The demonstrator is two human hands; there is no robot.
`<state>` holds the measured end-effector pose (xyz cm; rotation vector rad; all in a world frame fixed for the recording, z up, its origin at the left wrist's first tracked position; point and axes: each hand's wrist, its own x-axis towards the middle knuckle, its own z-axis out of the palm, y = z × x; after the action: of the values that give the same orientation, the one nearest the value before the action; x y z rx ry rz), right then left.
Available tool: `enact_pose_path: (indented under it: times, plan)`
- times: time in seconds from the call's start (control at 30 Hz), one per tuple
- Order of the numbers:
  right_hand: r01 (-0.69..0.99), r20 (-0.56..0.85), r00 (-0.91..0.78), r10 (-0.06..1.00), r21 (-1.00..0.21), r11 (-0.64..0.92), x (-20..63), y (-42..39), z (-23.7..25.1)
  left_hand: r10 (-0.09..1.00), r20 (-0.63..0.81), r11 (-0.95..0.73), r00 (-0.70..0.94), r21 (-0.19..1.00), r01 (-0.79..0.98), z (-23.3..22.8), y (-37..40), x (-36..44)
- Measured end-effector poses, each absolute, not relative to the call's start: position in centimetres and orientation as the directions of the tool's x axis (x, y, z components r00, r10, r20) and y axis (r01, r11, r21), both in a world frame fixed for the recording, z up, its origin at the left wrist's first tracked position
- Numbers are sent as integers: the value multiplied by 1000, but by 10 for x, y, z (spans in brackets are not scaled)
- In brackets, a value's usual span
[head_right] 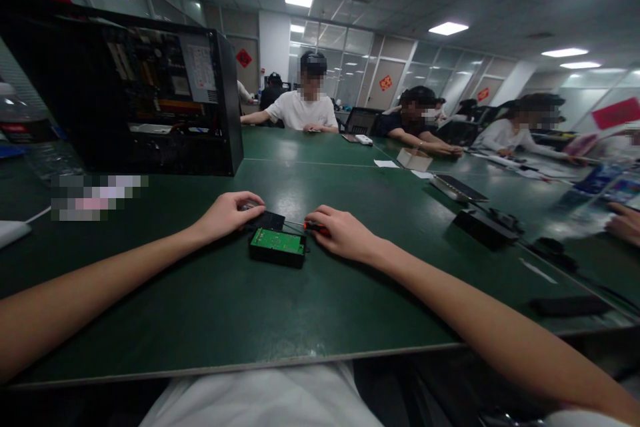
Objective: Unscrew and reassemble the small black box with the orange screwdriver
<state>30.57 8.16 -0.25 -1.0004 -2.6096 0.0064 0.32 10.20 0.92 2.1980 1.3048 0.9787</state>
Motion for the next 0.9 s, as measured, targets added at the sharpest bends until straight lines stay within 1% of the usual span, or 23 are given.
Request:
enact_pose_path:
  times: [0.17,0.27,0.37,0.43,0.5,0.63,0.73,0.8,0.87,0.9]
  plan:
    - [646,270,-723,635,-59,761,304,77,2,826,346,-563,445,540,626,5,101,6]
    - [641,301,-717,629,-69,764,303,77,4,814,363,-581,454,523,623,4,98,8]
    - [592,394,-693,605,-168,788,299,73,9,830,375,-558,412,567,606,5,95,8]
    - [535,423,-695,581,-235,811,292,68,12,835,398,-551,380,598,582,6,94,8]
    - [513,397,-714,576,-263,817,281,60,14,850,395,-526,348,647,552,7,94,9]
    - [521,302,-751,587,-277,808,258,43,14,902,322,-422,288,797,433,6,93,12]
    - [493,328,-742,584,-322,808,255,41,20,921,297,-370,250,866,335,4,93,16]
    - [505,402,-673,620,-362,783,269,49,32,931,260,-334,255,890,311,4,92,17]
    - [578,489,-528,695,-393,715,299,67,46,937,231,-309,264,900,309,4,90,19]
    - [642,526,-427,735,-396,656,318,79,53,938,223,-301,266,903,306,5,89,20]
